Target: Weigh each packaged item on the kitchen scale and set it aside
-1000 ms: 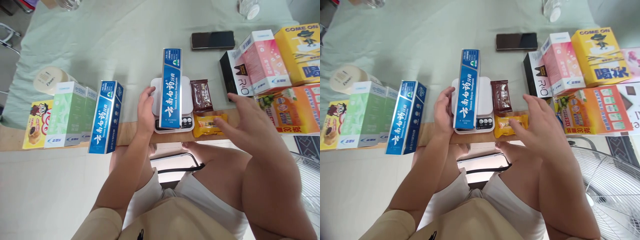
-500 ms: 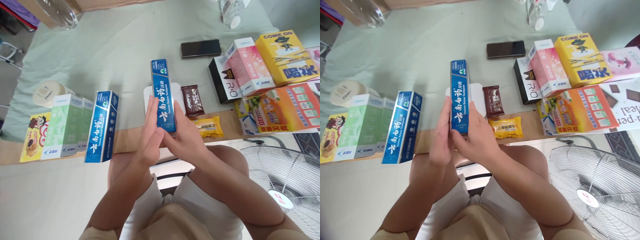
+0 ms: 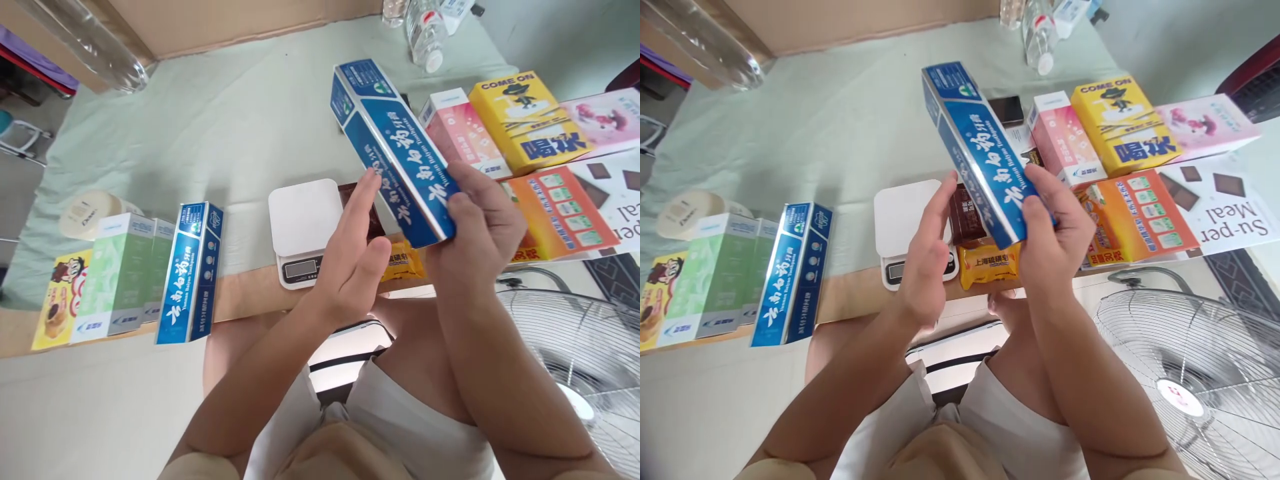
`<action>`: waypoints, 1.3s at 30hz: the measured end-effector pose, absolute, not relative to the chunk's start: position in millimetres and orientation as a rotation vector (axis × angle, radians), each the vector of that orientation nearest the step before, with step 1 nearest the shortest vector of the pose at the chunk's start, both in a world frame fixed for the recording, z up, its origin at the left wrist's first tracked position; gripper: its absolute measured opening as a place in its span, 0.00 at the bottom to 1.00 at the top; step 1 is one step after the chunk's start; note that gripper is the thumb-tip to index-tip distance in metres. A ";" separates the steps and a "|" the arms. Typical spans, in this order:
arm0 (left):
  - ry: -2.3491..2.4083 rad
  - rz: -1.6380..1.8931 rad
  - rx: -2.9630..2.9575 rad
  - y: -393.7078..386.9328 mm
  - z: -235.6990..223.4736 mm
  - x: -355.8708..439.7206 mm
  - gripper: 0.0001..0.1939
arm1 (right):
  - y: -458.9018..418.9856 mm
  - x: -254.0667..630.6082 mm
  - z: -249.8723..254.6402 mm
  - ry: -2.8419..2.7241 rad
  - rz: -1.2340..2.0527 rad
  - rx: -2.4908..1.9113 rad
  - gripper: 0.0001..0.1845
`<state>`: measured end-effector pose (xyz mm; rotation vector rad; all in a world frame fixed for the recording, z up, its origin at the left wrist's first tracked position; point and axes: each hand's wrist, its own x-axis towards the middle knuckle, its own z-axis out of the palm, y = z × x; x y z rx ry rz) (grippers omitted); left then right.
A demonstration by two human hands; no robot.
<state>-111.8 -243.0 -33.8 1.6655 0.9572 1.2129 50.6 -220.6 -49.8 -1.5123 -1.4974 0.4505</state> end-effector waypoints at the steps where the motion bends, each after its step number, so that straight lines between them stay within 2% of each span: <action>1: 0.997 1.206 1.659 -240.4 -34.8 -109.0 0.36 | -216.4 56.6 -51.0 -1.392 0.409 -1.503 0.32; 5: 1.165 1.113 1.726 -228.7 -36.1 -99.2 0.38 | -207.7 64.5 -53.2 -1.140 0.373 -1.457 0.21; 8: 1.196 1.006 1.794 -220.0 -29.7 -92.6 0.39 | -204.9 62.1 -55.3 -1.191 0.422 -1.470 0.20; 15: 1.341 0.670 1.922 -215.6 -7.4 -82.6 0.30 | -194.5 57.2 -63.1 -1.225 0.349 -1.452 0.15; 18: 1.391 0.591 1.952 -215.1 -6.0 -79.2 0.29 | -194.1 57.0 -64.2 -1.325 0.354 -1.496 0.13; 26: 1.465 0.446 2.030 -208.2 -9.1 -72.0 0.32 | -197.3 59.3 -65.7 -1.562 0.275 -1.449 0.15; 31: 1.501 0.581 2.013 -213.0 -14.7 -84.7 0.32 | -198.3 60.1 -71.4 -1.817 0.222 -1.340 0.16; 39: 1.524 0.746 1.974 -224.1 -24.6 -106.8 0.32 | -198.1 55.7 -75.4 -1.971 0.338 -1.593 0.21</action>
